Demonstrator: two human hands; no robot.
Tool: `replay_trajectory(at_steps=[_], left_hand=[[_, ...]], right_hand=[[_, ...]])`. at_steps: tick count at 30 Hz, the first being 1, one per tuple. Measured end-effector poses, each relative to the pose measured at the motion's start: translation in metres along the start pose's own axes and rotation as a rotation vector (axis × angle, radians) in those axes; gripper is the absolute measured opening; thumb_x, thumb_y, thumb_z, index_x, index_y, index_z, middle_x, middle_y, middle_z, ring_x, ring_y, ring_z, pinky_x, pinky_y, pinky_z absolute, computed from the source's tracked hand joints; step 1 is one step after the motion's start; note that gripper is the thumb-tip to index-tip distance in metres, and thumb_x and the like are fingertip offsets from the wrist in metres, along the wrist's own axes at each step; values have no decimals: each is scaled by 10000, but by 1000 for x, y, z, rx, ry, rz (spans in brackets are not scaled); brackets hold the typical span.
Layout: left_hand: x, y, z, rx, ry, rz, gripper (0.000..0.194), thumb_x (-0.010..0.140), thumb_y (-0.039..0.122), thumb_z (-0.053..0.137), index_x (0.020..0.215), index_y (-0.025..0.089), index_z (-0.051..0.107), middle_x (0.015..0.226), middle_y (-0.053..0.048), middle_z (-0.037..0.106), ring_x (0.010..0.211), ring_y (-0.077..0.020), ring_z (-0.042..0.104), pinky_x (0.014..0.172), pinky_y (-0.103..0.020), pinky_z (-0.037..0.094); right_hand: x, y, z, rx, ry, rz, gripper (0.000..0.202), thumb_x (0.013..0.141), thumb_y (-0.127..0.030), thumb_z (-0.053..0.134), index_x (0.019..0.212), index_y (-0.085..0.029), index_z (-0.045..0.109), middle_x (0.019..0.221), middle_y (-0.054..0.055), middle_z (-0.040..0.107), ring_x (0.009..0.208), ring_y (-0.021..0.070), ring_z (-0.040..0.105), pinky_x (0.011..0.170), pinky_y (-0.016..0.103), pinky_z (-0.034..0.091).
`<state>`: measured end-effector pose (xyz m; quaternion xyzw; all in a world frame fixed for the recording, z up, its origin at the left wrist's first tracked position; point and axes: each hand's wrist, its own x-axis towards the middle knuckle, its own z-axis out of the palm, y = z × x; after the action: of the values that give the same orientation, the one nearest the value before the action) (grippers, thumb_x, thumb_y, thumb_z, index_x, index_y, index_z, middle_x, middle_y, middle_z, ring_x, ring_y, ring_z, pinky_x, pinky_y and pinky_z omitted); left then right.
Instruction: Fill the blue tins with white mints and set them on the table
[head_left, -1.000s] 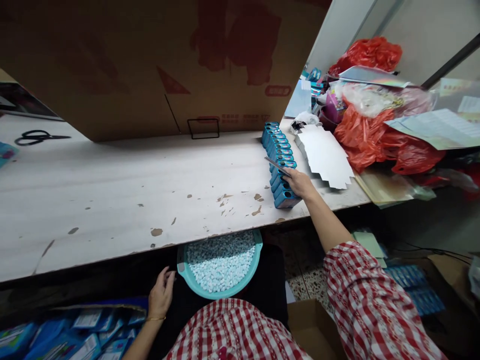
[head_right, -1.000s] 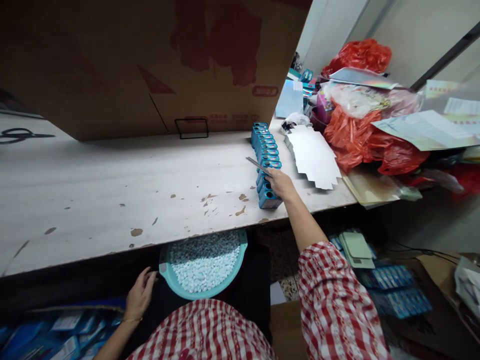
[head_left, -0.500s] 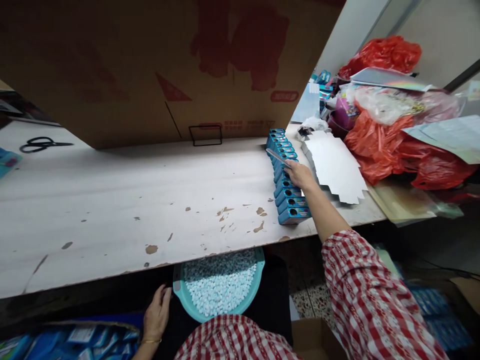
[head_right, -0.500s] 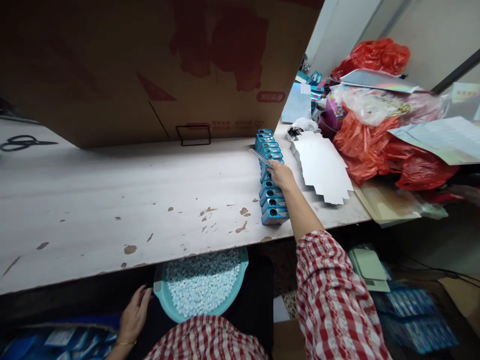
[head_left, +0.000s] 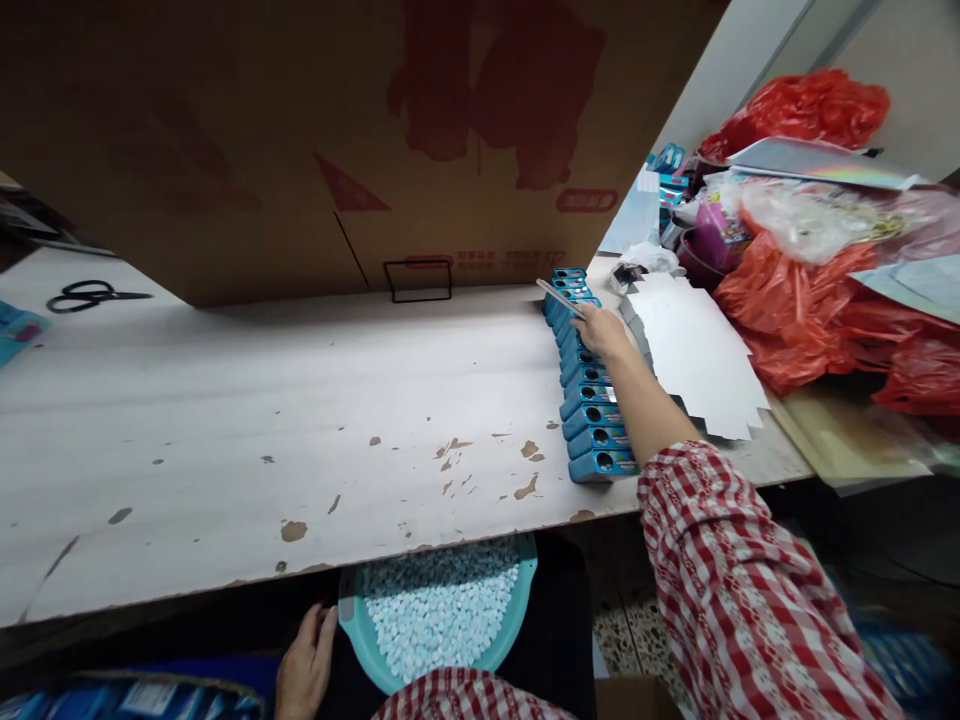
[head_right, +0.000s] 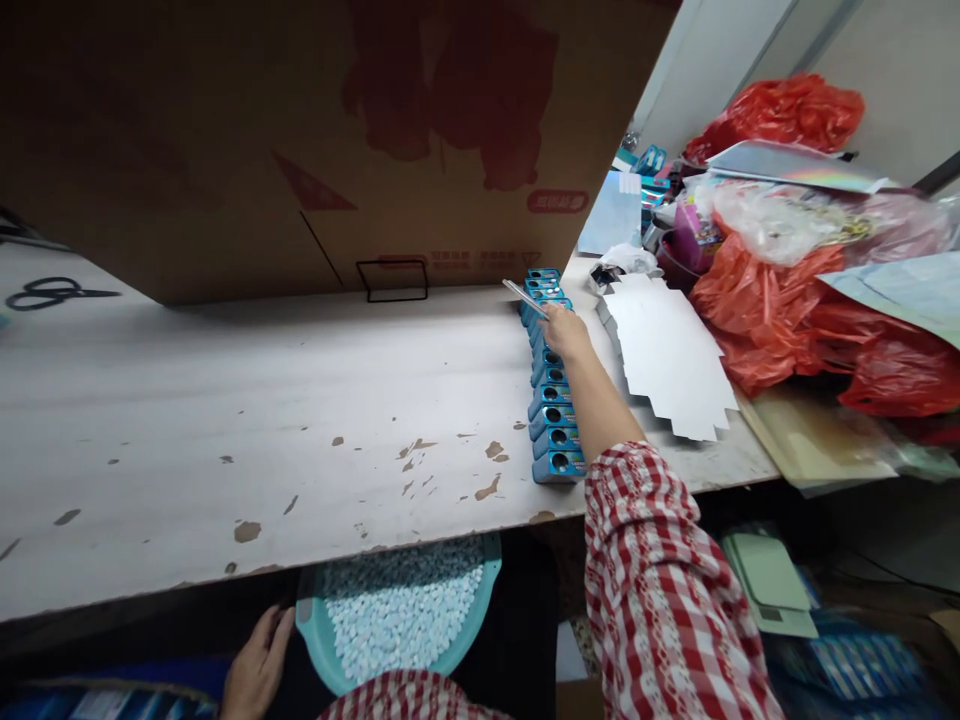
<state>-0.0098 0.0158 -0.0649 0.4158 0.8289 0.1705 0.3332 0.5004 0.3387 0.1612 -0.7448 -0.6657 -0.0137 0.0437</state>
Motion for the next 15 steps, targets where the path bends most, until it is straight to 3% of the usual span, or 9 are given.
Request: replay_trajectory(at_steps=[7, 15], left_hand=[[2, -6, 1, -3, -23, -49, 588, 631, 606, 348, 954, 166, 567, 1169, -174, 634, 1160, -344, 560, 1017, -420, 433], [5, -13, 7, -43, 15, -99, 439, 617, 545, 389, 833, 215, 581, 1074, -121, 686, 1138, -333, 578, 1001, -427, 445]], right_hand=[[24, 1, 6, -20, -90, 51, 404, 893, -301, 452, 1247, -143, 563, 1121, 161, 640, 1029, 278, 590, 870, 354, 434], [67, -14, 9, -37, -1, -13, 410, 891, -290, 443, 1276, -175, 521, 1197, 135, 606, 1049, 255, 567, 847, 332, 425]])
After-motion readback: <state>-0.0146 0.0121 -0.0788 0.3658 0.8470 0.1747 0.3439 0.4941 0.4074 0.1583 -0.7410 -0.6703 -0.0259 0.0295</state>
